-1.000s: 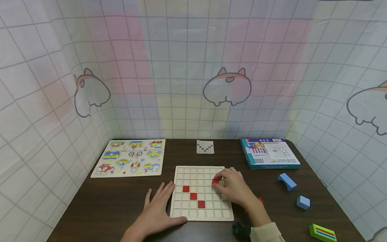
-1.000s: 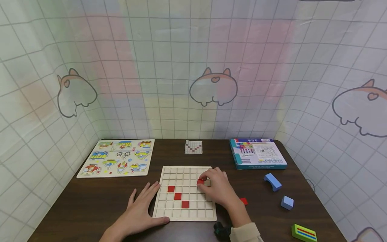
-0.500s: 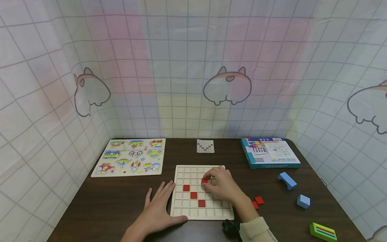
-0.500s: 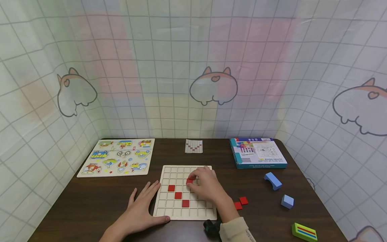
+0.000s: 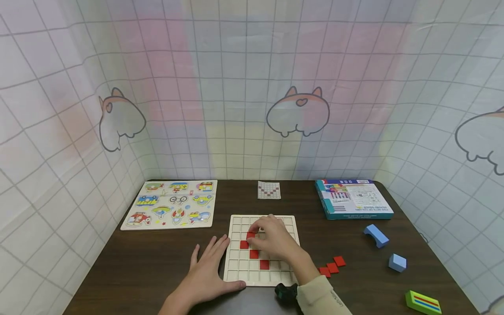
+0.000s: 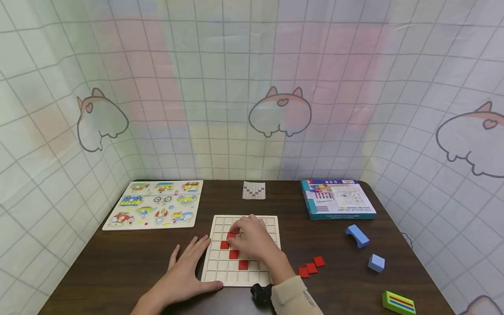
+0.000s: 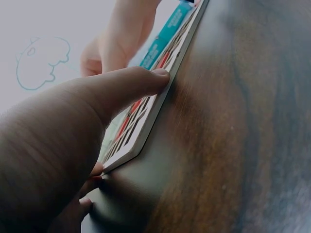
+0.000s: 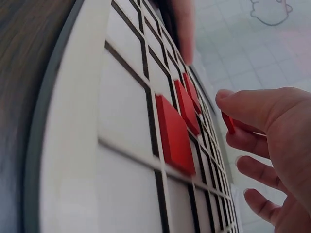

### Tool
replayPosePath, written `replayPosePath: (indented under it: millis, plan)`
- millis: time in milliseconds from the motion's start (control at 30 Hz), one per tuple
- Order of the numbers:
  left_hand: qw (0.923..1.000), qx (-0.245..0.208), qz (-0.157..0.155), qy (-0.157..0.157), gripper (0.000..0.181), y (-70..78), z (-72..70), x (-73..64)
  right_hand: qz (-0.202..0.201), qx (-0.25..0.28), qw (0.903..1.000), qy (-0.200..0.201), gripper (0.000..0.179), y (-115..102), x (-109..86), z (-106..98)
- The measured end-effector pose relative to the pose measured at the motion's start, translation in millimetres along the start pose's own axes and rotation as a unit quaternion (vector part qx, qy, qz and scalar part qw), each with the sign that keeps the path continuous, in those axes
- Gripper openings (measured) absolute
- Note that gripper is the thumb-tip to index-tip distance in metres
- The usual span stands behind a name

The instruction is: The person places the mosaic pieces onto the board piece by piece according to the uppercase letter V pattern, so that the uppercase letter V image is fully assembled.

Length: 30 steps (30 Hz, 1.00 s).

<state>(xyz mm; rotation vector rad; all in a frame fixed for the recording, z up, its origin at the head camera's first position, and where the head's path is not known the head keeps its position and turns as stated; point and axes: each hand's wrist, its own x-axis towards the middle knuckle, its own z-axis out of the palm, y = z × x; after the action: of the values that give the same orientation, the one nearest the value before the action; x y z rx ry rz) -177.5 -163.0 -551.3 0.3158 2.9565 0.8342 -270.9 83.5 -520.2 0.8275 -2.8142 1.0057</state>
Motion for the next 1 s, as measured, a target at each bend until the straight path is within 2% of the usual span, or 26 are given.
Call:
replayPosePath:
  millis: [467,700,1000]
  plan:
    - [0.9999,-0.014,-0.005,-0.006,0.137,-1.5,-4.1,0.2,0.005,-0.03,0.9994,-0.015,0.016,-21,25.1,23]
    - [0.9999,-0.015,-0.003,-0.006,0.138,-1.0,-3.9,-0.2,0.0,-0.047,0.9986,-0.023,0.018,-24,31.4,31]
    - [0.9999,-0.011,0.002,-0.006,0.137,-0.7,-1.8,1.4,0.017,-0.056,0.998,-0.025,0.019,-22,34.9,34]
